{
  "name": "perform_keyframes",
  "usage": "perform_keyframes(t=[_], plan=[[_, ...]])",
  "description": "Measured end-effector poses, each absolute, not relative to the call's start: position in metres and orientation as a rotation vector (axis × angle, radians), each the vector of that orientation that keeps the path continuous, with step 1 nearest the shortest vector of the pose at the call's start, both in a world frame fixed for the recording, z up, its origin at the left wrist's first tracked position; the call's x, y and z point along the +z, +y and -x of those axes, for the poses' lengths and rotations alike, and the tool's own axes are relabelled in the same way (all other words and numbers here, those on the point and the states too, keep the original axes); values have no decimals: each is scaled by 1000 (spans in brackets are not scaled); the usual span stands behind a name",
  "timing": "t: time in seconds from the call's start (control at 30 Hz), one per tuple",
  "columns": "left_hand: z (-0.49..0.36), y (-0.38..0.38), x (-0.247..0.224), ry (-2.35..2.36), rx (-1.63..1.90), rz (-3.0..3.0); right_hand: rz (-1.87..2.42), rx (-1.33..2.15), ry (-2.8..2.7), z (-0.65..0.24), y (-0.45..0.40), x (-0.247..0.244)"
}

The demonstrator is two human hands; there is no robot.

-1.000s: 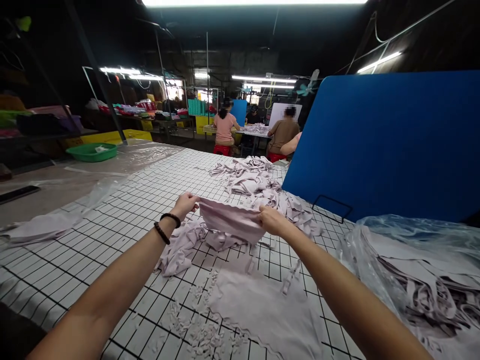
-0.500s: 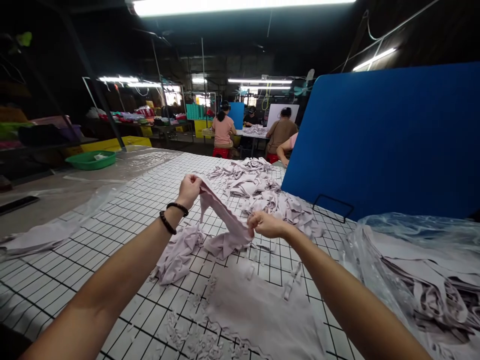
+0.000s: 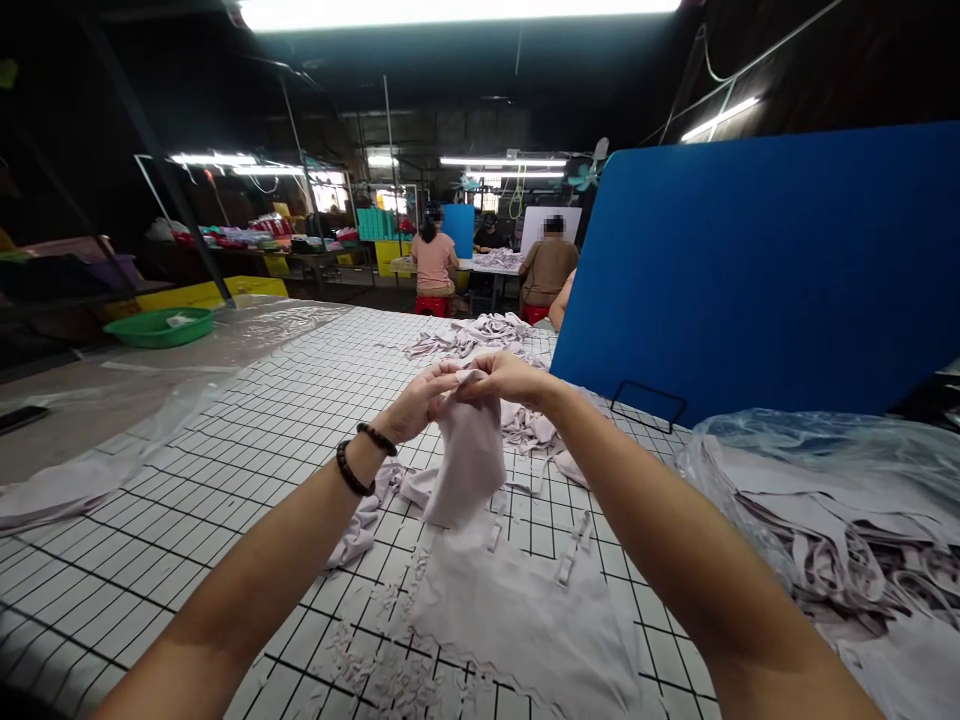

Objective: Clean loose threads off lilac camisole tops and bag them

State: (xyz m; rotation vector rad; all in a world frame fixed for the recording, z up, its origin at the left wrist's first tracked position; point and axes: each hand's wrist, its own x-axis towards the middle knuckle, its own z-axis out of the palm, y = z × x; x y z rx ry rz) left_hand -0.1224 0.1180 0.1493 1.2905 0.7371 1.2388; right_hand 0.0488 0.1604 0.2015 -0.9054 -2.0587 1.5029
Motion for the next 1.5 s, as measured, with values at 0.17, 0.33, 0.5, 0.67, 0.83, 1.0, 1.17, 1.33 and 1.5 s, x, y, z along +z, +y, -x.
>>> perform_keyframes(t=[0.17,0.33,0.5,0.67,0.83,1.0,1.17,1.33,1.5], plan=[[127,97,109,828,869,-1346,846,1433,-1879,-64,160,218],[149,98,86,1030,646,-1434,870,1290,-1693,-93,164,241],[161,116,94,1125,1013,-1339,1075,1250,-1626,-128,166,250],[153,152,111,1171,1332,-1319,1283,1369,-1572,-172,173,246],[138,189,129,1220,1420,-1425,1275,1420,-1535,-220,179,229],[112,224,150,1289,1353,-1644,1344,1374,-1447,-258,193,218],[80,250,179,1306,1307,-1862,1399,1121,-1231,-278,207,224],[73,231,178,1301,1249,-1949,1414,994,-1238,-278,183,219],[102,143,115,1275,914,-1881,1731,851,-1765,-260,91,159]])
